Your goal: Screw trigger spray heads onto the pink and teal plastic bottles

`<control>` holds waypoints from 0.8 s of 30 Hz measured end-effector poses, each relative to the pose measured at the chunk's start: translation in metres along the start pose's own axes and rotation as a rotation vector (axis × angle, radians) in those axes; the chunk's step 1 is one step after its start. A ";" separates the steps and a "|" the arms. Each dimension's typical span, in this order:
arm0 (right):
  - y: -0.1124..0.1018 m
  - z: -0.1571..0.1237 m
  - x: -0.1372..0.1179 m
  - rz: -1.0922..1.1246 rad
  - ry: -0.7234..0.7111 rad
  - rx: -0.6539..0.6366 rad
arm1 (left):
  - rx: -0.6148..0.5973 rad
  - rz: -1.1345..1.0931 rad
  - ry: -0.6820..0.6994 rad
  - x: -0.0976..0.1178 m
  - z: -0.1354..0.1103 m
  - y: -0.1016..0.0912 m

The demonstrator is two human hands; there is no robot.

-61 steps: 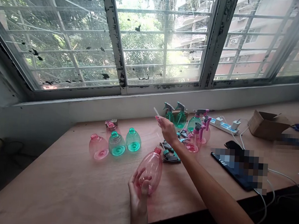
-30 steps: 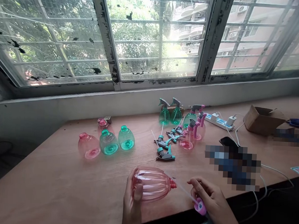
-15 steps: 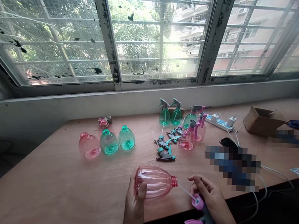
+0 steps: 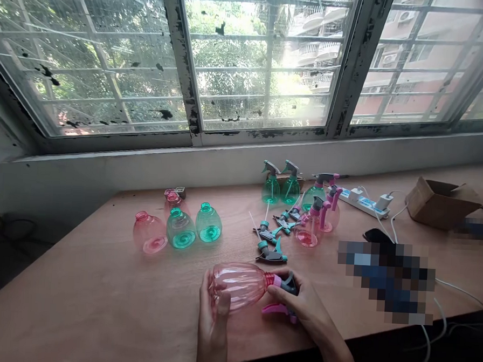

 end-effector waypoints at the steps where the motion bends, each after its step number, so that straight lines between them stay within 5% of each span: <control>1: 0.002 0.001 -0.001 -0.013 -0.021 0.003 | 0.008 -0.019 0.003 -0.001 0.001 -0.001; 8: 0.005 -0.014 0.003 -0.009 -0.124 0.014 | -0.032 -0.088 -0.010 -0.005 0.001 0.003; 16: -0.003 -0.013 0.011 0.190 -0.050 0.005 | -0.116 -0.092 -0.041 -0.008 0.004 0.003; 24: 0.002 -0.014 0.010 0.052 -0.086 -0.015 | -0.089 -0.071 -0.023 -0.011 0.002 0.002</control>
Point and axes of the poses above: each hand's wrist, its own z-axis towards the middle knuckle, its own y-axis out of the palm, x = y × z, the point moved 3 cm from there along z, towards the middle knuckle, and after that the axes turned 1 degree about y, right-handed, at the moved point
